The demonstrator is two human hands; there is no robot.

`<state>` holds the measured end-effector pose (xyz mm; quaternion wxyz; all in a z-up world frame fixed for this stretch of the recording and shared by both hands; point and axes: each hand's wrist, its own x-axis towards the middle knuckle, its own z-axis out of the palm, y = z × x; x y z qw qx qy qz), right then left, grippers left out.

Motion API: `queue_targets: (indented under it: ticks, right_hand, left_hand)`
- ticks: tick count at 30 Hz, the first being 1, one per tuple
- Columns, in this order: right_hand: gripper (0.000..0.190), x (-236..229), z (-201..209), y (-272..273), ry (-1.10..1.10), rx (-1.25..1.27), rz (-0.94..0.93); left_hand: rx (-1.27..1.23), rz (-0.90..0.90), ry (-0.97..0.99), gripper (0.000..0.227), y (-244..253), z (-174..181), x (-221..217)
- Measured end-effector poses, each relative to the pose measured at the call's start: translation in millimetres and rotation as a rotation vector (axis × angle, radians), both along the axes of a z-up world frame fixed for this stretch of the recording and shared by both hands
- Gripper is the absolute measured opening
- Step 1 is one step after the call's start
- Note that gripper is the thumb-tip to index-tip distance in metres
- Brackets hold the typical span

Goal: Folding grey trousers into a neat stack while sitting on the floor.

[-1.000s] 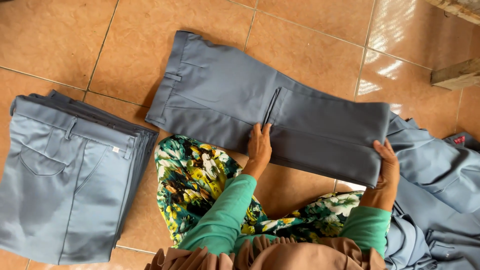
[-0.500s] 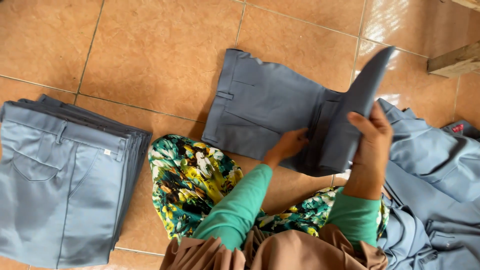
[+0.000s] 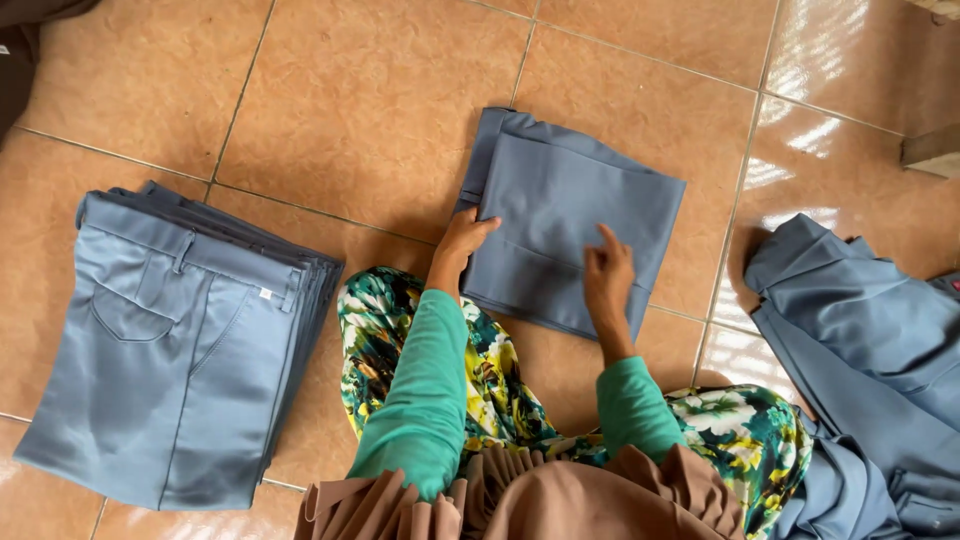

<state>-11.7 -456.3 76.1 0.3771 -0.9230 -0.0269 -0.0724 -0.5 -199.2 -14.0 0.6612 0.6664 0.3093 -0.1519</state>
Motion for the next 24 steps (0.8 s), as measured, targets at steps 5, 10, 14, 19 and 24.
queue_targets:
  ticks: [5, 10, 14, 19, 24]
  right_hand:
    - [0.045, -33.6, -39.5, -51.9, -0.201, -0.240, -0.077]
    - [0.040, -43.5, -62.0, -54.9, -0.359, -0.525, -0.049]
    - [0.040, -31.5, -66.0, -65.9, -0.410, -0.633, -0.093]
    - [0.039, -21.9, -64.2, -103.5, -0.379, -0.631, -0.117]
    - [0.052, -18.2, -56.8, -98.2, -0.432, -0.644, -0.238]
  left_hand:
    - [0.085, -0.013, -0.142, 0.052, 25.4, -61.6, 5.9]
    - [0.583, 0.035, 0.088, 0.049, 4.5, -35.9, -9.7]
    - [0.952, 0.122, -0.222, 0.045, -38.0, 14.0, -30.2]
    - [1.036, 0.073, -0.413, 0.054, -50.8, 31.8, -17.1]
    - [1.377, -0.098, -0.504, 0.054, -95.7, 72.0, -25.3]
